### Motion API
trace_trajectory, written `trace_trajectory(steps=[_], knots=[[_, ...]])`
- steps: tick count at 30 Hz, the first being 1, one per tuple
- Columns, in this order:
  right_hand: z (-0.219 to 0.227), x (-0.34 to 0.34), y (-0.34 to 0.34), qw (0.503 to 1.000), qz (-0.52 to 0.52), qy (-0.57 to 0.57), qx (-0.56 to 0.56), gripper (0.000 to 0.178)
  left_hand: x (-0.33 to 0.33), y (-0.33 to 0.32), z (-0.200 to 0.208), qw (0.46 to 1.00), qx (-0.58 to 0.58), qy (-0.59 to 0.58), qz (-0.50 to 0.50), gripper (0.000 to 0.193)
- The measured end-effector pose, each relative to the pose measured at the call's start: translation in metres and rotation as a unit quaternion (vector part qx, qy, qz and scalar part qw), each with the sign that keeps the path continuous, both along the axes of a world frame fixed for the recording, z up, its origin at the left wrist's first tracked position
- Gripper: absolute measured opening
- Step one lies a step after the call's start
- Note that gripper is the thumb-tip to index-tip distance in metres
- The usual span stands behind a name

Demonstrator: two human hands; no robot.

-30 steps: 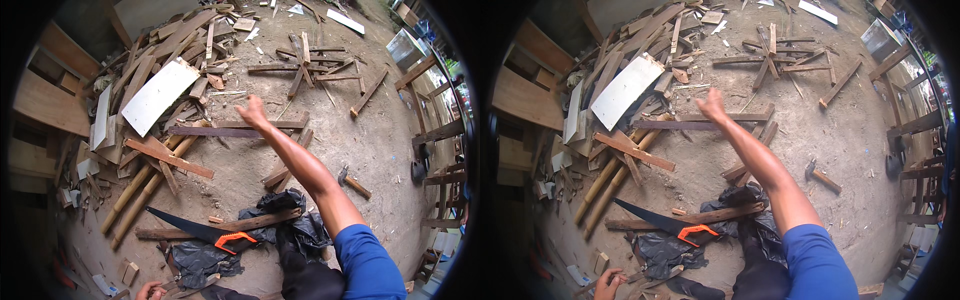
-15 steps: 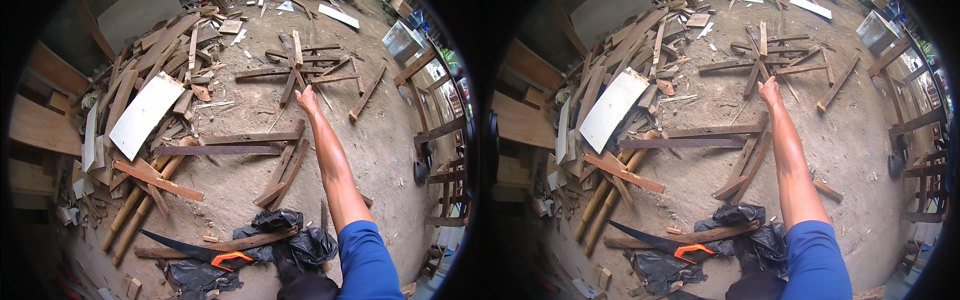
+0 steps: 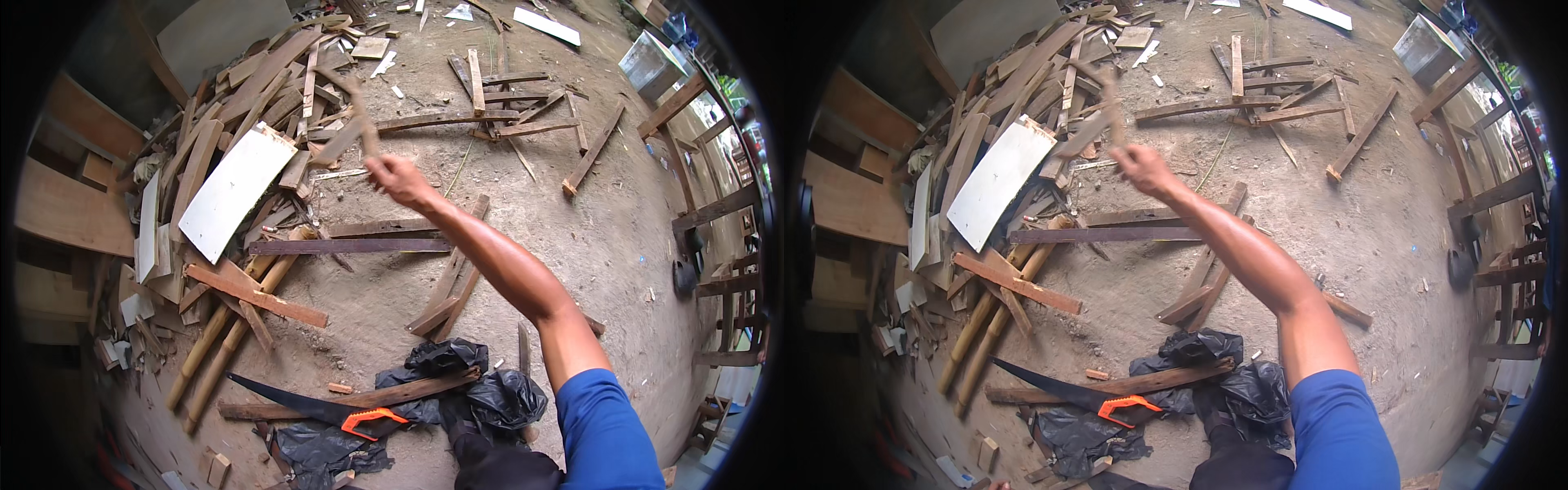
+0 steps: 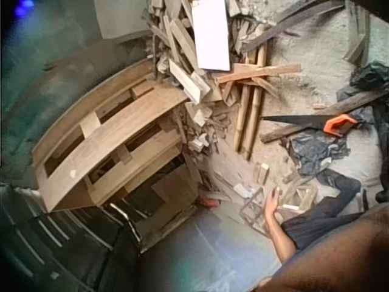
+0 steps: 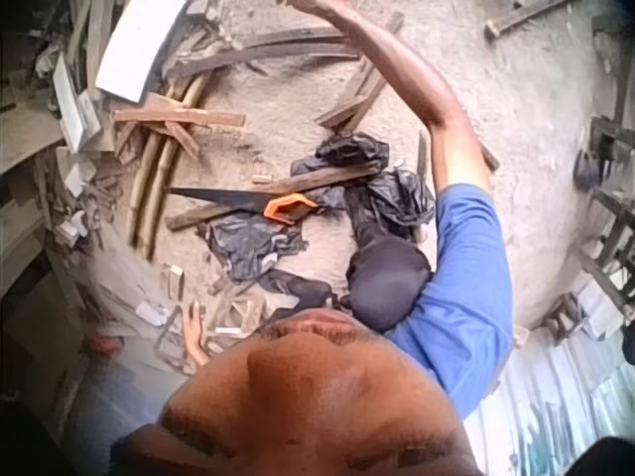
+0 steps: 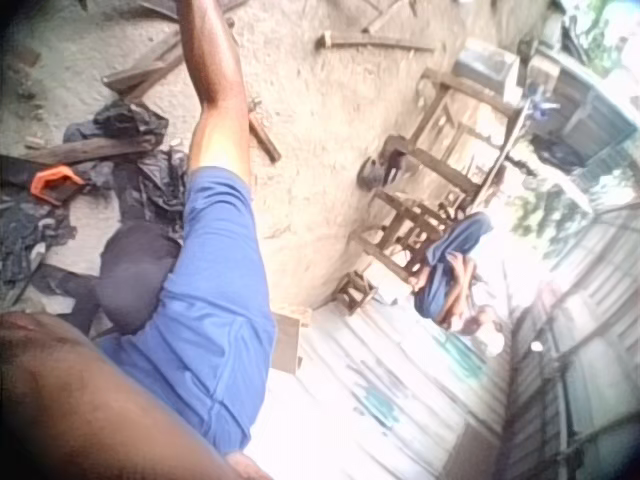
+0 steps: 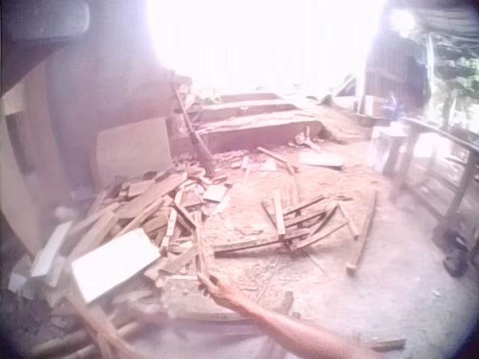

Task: The person sits on the floor and uses a hand saw to cut a bamboo pole into two pieces. They then use a chisel to smooth the cut edges and handle several wooden pieces and a hammer.

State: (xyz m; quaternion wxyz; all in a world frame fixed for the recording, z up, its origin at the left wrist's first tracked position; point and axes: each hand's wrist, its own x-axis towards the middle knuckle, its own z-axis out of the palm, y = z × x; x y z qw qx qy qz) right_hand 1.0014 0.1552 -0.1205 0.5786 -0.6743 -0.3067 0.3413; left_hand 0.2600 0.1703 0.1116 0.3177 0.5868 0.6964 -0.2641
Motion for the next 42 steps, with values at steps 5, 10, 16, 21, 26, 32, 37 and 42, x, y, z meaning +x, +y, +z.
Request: trace_trajectory(steps=[5, 10, 16, 21, 26, 32, 37, 42], knots=[[-0.014, -0.029, 0.038, 0.974, 0.186, -0.099, -0.083, 0.061, 0.052, 0.0, 0.013, 0.996, 0.034, 0.013, -0.077, 0.06], [-0.078, 0.03, 0.011, 0.972, -0.085, -0.141, -0.164, 0.035, 0.004, -0.002, 0.003, 1.0, 0.004, -0.009, 0.001, 0.057], [-0.126, 0.13, -0.012, 0.797, -0.181, -0.482, -0.316, 0.057, -0.092, -0.027, -0.01, 0.994, 0.048, 0.101, -0.005, 0.05], [-0.119, 0.187, -0.009, 0.717, -0.129, -0.543, -0.418, 0.062, -0.195, -0.067, -0.027, 0.988, 0.059, 0.087, 0.115, 0.068], [-0.118, 0.192, -0.001, 0.686, -0.066, -0.571, -0.446, 0.049, -0.232, -0.085, -0.03, 0.983, 0.042, 0.085, 0.157, 0.085], [-0.103, 0.195, -0.021, 0.588, -0.031, -0.7, -0.404, 0.026, -0.223, -0.082, -0.042, 0.987, 0.056, 0.053, 0.14, 0.081], [-0.093, 0.136, -0.034, 0.677, 0.059, -0.61, -0.407, 0.025, -0.151, -0.054, -0.037, 0.992, 0.049, 0.025, 0.112, 0.073], [-0.04, 0.03, 0.03, 0.673, 0.132, -0.691, -0.227, 0.03, -0.11, -0.043, -0.028, 0.994, 0.051, 0.003, 0.096, 0.064]])
